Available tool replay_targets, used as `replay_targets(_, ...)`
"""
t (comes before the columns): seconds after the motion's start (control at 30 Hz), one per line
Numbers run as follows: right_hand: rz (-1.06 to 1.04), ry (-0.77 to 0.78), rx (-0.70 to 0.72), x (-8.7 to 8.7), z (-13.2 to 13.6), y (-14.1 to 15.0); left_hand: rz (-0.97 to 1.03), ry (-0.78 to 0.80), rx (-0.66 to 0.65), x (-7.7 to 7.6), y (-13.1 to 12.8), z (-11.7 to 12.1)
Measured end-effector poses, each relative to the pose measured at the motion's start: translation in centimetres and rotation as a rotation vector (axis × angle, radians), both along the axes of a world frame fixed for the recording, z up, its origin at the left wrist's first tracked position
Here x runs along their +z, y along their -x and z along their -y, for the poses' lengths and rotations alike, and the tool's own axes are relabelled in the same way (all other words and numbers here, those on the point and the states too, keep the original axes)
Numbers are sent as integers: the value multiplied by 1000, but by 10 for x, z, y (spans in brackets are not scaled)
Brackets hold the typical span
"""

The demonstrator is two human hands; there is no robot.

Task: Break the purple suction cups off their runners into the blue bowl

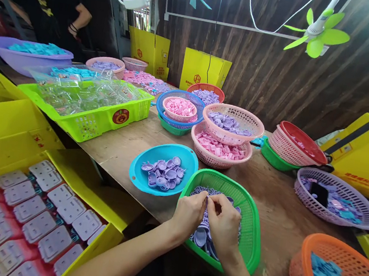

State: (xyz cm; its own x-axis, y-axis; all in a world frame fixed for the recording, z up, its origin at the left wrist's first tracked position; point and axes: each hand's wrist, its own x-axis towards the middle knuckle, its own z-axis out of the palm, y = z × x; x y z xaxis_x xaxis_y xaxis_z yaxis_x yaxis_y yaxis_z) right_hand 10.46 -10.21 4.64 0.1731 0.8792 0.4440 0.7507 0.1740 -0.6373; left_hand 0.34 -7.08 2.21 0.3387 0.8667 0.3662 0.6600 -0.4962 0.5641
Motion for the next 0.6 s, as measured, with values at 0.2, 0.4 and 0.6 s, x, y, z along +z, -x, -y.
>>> replay_targets(0.2,-100,113,161,-8,-16,-3,16,50,-13,-13,14,-8)
replay_targets(0.4,256,424,338,-40,-51,-34,-204,-9,254,3,54,-61)
replay_targets(0.6,494,592,470,-88,-67,-23,-455,17,-12,-6,26,-38)
